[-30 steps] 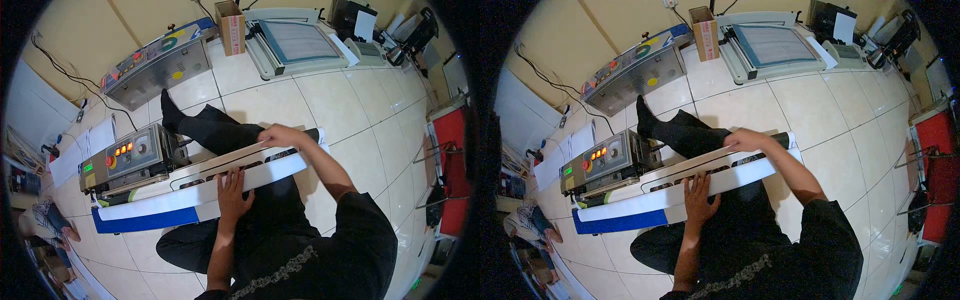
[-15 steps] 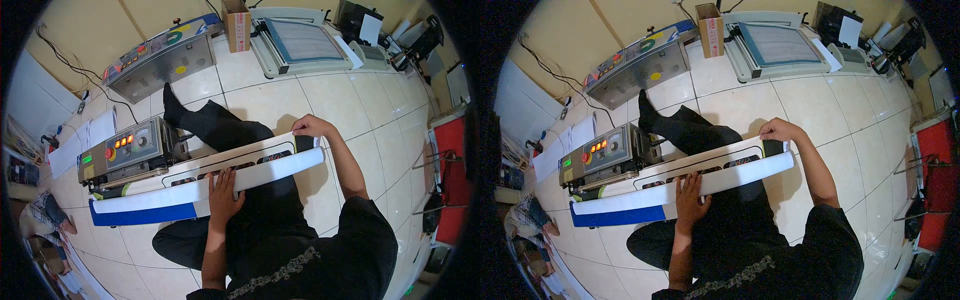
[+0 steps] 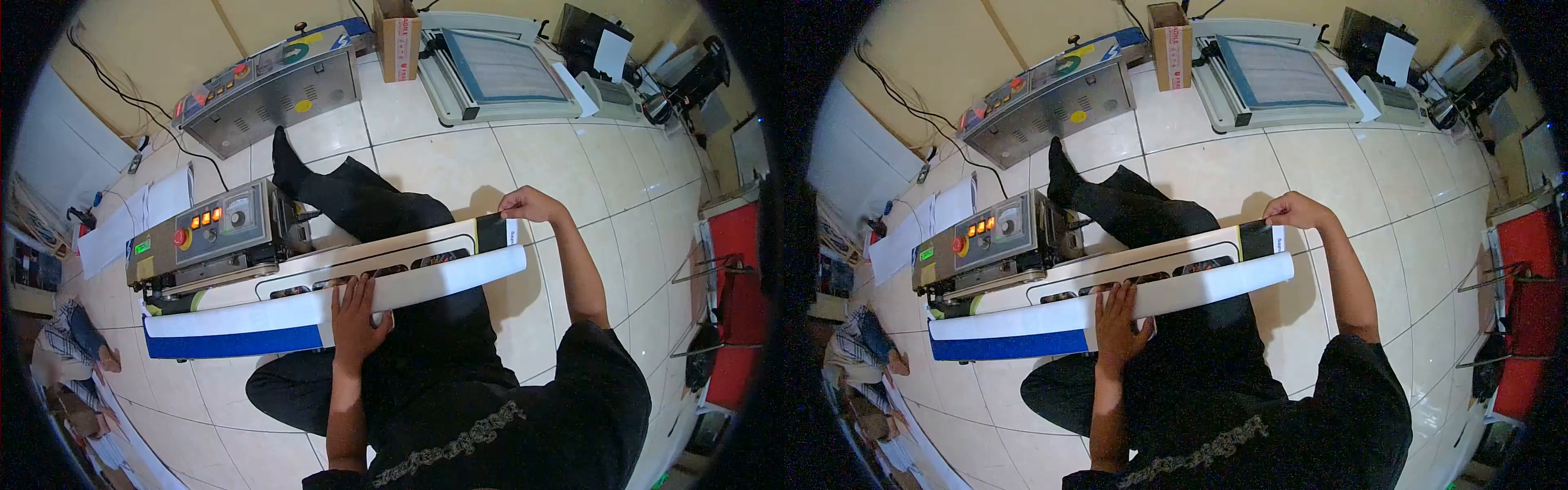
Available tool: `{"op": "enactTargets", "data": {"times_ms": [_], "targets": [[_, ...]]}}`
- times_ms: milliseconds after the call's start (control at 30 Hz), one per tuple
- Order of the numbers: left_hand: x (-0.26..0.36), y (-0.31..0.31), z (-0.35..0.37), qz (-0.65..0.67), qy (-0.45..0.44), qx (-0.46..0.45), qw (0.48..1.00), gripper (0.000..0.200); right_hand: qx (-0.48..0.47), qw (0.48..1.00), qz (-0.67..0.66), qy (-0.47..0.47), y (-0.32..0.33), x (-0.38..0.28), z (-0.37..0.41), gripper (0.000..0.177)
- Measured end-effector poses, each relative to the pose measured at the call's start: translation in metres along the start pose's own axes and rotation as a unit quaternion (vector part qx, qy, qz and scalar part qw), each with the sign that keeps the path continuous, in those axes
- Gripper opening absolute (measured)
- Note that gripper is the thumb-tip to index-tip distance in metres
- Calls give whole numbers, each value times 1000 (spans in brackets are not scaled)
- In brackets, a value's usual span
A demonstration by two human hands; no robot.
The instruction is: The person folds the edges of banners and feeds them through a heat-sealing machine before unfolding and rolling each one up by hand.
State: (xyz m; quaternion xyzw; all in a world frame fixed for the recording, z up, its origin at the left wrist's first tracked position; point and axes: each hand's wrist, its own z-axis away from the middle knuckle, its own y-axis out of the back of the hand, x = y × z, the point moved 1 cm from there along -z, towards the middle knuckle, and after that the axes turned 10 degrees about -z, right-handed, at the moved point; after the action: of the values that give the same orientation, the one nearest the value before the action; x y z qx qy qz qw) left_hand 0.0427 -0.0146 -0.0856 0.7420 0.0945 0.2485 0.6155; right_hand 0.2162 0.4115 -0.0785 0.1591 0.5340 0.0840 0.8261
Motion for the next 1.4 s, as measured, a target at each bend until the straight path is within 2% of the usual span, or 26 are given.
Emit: {"op": "enactTargets", "data": {"times_ms": [200,467,567,833,933,1067,1300,1400], "targets": [[-6,1,5,-2,16,27,1000,64,13,999,-36,29,-6,1,-4,11],[-18,0,11,-15,29,-3,999,68,14,998,-41,43,-15,-6,-14,11],[-22,2,14,-17,33,-16,999,72,-1,997,-66,38,-16,-6,-17,12],[-27,14,24,-6,46,-19,999,73,-46,999,-6,5,-20,-4,-30,13],[-27,19,25,-7,52,-6,999,68,-67,997,-39,6,-22,-2,-32,13],[-31,26,29,11,69,-3,998,70,-81,996,0,46,-27,-5,-38,12],[-34,31,35,9,92,-1,996,70,-91,995,-5,49,-38,4,-58,11],[-37,29,32,14,103,1,995,68,-92,992,-77,26,-39,6,-63,10]]}}
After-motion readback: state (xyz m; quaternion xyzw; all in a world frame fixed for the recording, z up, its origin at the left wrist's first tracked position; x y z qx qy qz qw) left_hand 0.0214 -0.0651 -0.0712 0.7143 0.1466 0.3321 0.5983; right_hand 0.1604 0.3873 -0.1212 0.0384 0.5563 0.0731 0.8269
